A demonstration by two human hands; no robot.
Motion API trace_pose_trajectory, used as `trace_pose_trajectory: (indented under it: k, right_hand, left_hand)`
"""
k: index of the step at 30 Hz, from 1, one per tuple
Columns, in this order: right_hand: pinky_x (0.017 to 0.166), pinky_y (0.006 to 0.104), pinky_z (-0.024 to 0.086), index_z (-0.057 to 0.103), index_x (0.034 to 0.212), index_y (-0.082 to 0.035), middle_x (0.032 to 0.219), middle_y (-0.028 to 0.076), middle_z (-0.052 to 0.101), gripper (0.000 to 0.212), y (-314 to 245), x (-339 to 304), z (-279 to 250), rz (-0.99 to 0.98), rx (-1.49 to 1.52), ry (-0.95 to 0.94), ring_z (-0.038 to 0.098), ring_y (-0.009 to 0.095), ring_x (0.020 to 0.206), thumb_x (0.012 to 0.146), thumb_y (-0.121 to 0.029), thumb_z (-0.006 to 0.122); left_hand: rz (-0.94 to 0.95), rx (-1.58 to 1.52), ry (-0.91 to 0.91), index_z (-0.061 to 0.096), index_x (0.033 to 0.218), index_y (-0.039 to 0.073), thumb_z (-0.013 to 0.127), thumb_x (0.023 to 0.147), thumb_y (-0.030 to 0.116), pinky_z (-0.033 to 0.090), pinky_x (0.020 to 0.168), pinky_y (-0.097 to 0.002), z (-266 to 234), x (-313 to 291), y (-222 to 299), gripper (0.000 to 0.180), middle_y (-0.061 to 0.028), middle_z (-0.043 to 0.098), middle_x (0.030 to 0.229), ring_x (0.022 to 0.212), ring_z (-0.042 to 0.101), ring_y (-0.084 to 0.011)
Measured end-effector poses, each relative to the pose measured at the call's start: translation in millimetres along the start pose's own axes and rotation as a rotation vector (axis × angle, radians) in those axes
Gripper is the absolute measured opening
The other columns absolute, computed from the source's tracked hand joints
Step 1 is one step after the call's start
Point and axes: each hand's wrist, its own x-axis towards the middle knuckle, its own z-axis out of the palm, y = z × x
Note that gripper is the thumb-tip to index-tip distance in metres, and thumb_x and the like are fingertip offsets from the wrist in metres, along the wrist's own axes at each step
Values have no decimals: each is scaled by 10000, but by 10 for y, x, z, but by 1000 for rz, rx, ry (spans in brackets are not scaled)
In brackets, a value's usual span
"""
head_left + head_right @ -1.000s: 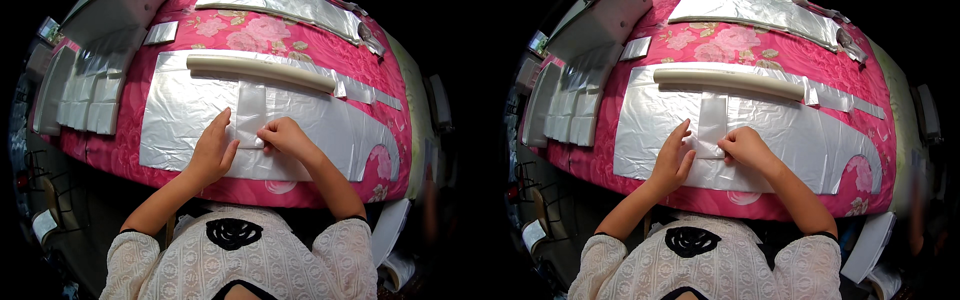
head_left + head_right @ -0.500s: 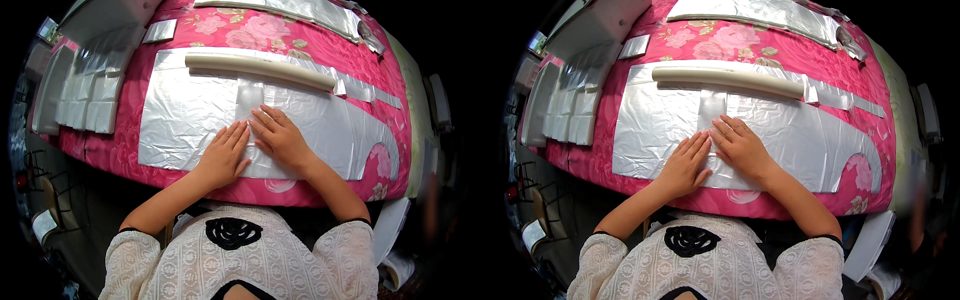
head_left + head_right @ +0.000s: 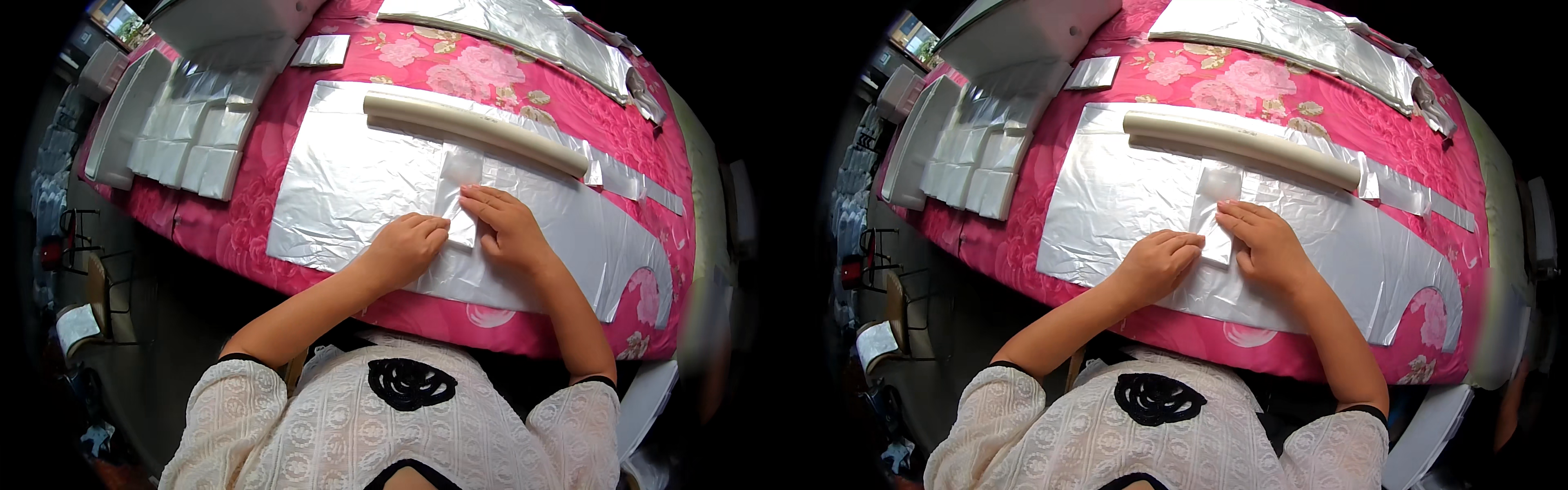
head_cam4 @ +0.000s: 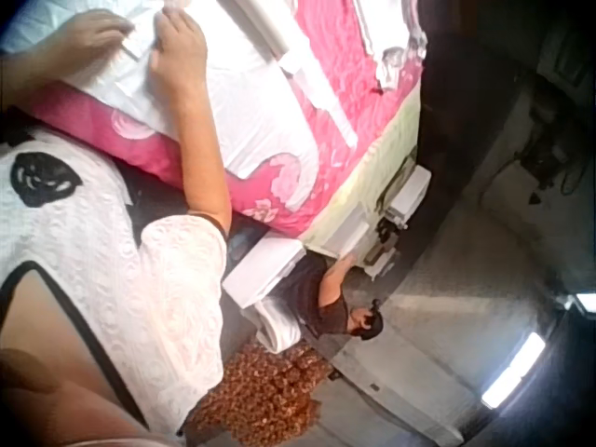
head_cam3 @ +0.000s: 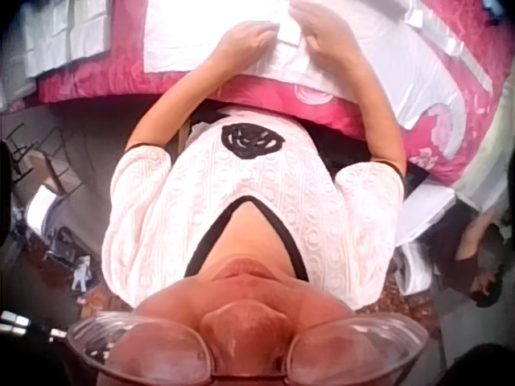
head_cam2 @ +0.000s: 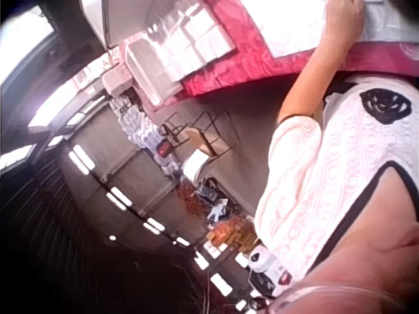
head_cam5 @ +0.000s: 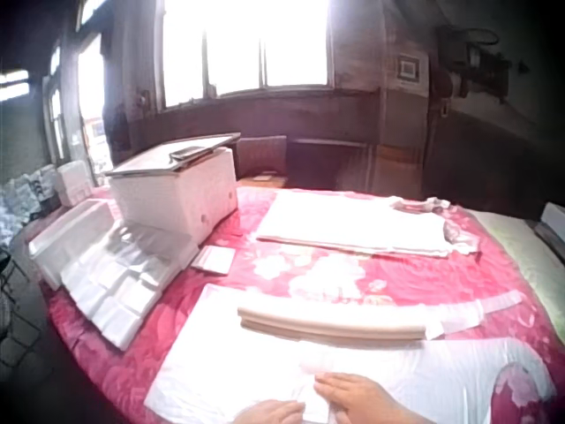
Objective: The person wraps small rectangular items in clear plastic film on a pink floral bedspread. They unroll the film, place an item on it, fold the film over, and smooth it down. The wrapped items are placed in a stack to the left.
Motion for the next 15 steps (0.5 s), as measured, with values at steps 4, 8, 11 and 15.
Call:
trace_pose_trajectory:
  k: [4,8,11,15]
  right_hand:
    - [803,351,489,649,908,-48,980,75,665,280,-100,-152,21,-44,5,42,614,259,917,650,54,612]
    - [726,324,494,647,851,-79,908,27,664,207,-224,-419,170,-118,67,54,615,218,820,655,-16,673]
    - [707,318,499,673,881,-89,897,32,672,265,-253,-472,161,-63,162,59,611,221,805,651,40,646]
    - [680,324,491,680,889,-83,857,50,663,207,-210,-462,167,139,235,77,594,234,760,699,-12,641]
  left_hand:
    - [44,-228,24,550,937,30,638,779,105,491,848,-365,-120,-99,165,196,-120,619,1083,973,609,-272]
    - [116,-207,-146,552,1128,33,730,699,309,422,949,-412,-272,-297,218,540,-129,533,1259,1137,540,-248]
    - [41,-182,-204,533,1179,38,732,699,288,425,938,-393,-272,-323,179,577,-124,549,1235,1126,546,-245]
    - [-106,-222,-118,520,1202,51,708,718,170,450,844,-359,-142,-290,165,533,-93,643,1051,962,618,-244]
